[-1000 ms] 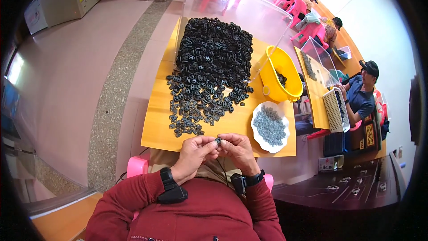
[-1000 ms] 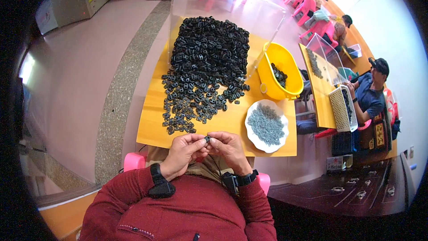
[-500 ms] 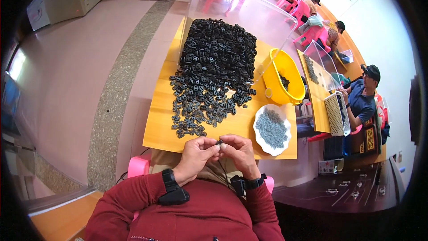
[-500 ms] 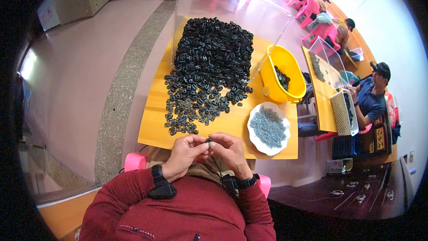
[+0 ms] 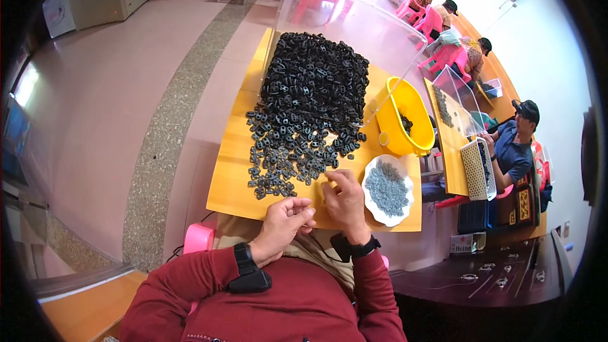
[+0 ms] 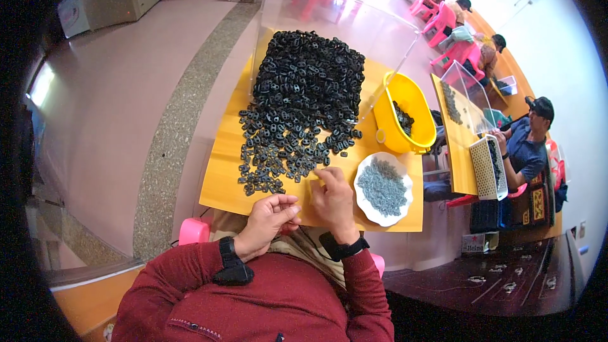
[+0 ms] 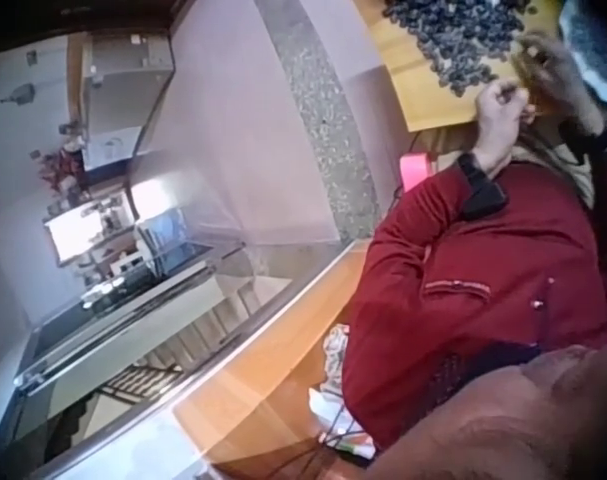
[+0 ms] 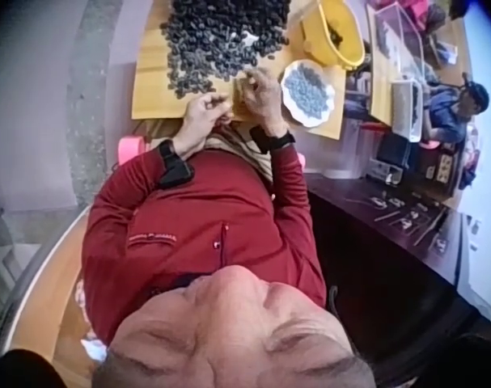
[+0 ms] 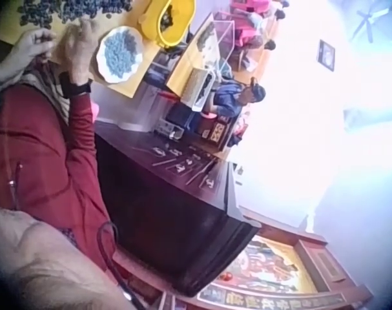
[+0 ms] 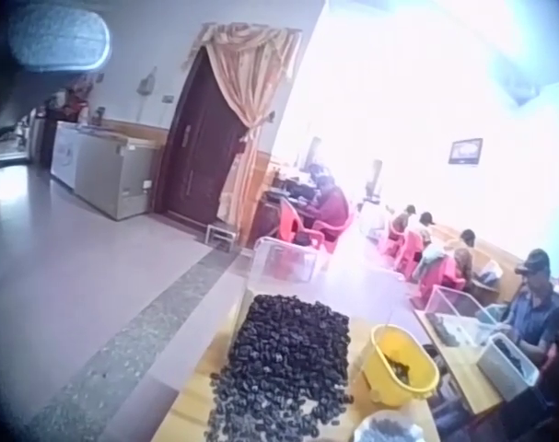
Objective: The person picks up a black plastic toggle and a metal spring by hand, inserts the spring into the toggle, and places the assembled unit onto the table.
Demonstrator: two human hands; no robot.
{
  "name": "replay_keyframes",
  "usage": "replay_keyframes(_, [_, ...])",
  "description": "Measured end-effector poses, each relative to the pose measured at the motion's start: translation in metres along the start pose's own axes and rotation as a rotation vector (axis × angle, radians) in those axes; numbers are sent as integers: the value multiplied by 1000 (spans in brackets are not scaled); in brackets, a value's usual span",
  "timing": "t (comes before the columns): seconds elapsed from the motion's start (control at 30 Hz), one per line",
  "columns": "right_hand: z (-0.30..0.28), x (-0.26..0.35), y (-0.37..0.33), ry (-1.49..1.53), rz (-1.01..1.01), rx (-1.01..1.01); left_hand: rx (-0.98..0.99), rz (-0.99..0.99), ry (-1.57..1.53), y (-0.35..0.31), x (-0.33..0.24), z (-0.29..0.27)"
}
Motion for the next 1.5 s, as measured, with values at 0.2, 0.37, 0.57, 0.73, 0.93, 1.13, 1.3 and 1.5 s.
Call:
replay_keyframes(0.2, [10, 21, 1, -196, -130, 251, -38, 25, -23, -3, -2, 0])
replay_keyframes(0.37, [3, 33, -5, -236, -195, 355, -46, 33, -24, -4, -2, -1])
replay_keyframes(0.57, [-12, 43, -35, -371, -365, 327, -58, 48, -47, -6, -4, -2])
replay_keyframes(0.73, [-19, 57, -56, -391, -452, 315, -57, 51, -24, -5, -3, -2])
replay_keyframes(0.93, [-14, 52, -75, -423, -528, 331, -56, 38, 4, -5, -3, 0])
replay_keyframes(1.13, [-14, 46, -67, -223, -371, 186, -6, 5, 58, -4, 1, 1])
replay_keyframes(1.3, [-19, 43, -58, 181, -108, 16, 75, -28, 139, -3, 2, 6])
replay_keyframes(1.5, [-18, 32, -61, 635, 189, 47, 218, -171, 7, -8, 3, 10])
Point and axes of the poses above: each hand's wrist, its own y-axis towards the middle knuckle, its own z-axis out of the palm, x = y × z, the point moved 4 cm from there along y, towards the middle knuckle, and after that the axes turned 13 degrees about -z, right-handed, at the moved point
